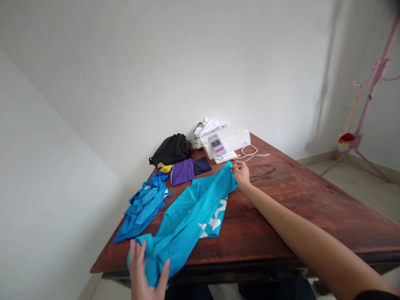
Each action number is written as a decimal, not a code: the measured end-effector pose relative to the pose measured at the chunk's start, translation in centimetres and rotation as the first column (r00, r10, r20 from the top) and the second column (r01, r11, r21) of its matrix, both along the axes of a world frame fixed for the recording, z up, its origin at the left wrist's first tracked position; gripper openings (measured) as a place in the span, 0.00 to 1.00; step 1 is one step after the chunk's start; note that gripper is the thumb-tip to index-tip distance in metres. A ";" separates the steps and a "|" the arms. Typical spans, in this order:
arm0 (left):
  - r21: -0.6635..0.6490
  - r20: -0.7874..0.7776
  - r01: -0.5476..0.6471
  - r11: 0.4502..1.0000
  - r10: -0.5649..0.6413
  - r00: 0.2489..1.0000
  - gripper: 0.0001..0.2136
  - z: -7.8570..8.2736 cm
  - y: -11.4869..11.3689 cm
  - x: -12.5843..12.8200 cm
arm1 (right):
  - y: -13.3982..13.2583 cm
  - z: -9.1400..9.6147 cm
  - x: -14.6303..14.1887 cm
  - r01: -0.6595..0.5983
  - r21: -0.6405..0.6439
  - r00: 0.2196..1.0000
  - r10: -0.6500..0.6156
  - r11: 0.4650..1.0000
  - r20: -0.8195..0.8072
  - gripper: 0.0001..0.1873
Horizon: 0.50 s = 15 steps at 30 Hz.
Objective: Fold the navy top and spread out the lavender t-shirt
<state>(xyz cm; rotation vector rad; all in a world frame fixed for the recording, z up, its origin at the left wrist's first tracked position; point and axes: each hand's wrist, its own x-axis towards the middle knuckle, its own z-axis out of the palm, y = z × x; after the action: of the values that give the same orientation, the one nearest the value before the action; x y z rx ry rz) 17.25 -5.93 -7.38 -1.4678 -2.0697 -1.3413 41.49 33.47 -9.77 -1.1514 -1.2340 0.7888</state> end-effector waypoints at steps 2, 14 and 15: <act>-0.120 -0.159 0.097 0.988 -0.116 0.980 0.32 1.1 0.8 0.5 | -0.3 -0.1 -0.5 -0.052 -0.001 0.998 0.052 0.999 0.029 0.21; -0.495 -0.121 0.176 0.851 -0.268 0.956 0.27 -1.5 8.5 -1.1 | -6.1 0.1 -2.9 -0.839 -0.075 0.386 0.687 0.539 0.615 0.35; -0.483 -0.120 0.172 0.859 -0.259 0.958 0.25 -1.3 8.7 -1.4 | -6.4 0.2 -2.8 -0.859 -0.102 0.332 0.696 0.503 0.636 0.40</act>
<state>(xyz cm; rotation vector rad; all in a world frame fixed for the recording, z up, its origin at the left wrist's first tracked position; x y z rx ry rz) 15.90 2.80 -8.66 -1.9880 -2.2585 -0.7485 38.67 27.03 -9.57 -0.4885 -2.5032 0.9340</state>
